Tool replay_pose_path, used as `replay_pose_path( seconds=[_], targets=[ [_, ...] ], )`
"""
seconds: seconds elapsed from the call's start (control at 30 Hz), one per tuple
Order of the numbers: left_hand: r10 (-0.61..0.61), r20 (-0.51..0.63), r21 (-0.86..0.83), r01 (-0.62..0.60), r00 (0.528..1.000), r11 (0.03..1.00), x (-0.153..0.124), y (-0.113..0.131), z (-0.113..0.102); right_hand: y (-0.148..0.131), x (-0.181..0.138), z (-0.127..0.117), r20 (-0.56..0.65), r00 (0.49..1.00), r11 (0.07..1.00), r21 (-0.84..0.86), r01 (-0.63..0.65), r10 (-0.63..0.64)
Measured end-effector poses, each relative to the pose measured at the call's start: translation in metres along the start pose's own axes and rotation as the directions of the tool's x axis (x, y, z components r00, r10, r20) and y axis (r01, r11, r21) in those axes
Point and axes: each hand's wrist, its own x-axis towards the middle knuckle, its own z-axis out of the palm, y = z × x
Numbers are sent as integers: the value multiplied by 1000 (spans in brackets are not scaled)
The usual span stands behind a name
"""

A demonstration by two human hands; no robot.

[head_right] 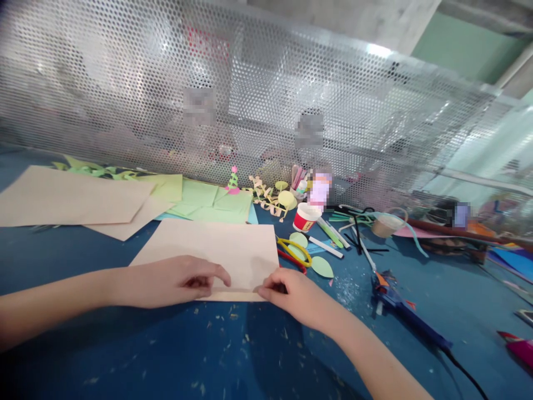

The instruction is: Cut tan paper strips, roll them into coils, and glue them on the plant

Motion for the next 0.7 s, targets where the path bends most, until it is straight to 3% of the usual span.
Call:
replay_pose_path(
  seconds=[0.3,0.7],
  targets=[
    [154,-92,115,-144,984,983,3,1,15,-2,0,1,6,1000,1000,-13,-17,17],
    [153,-44,120,-147,987,982,4,-1,13,-11,-1,5,-97,994,982,-176,-62,45]
  ],
)
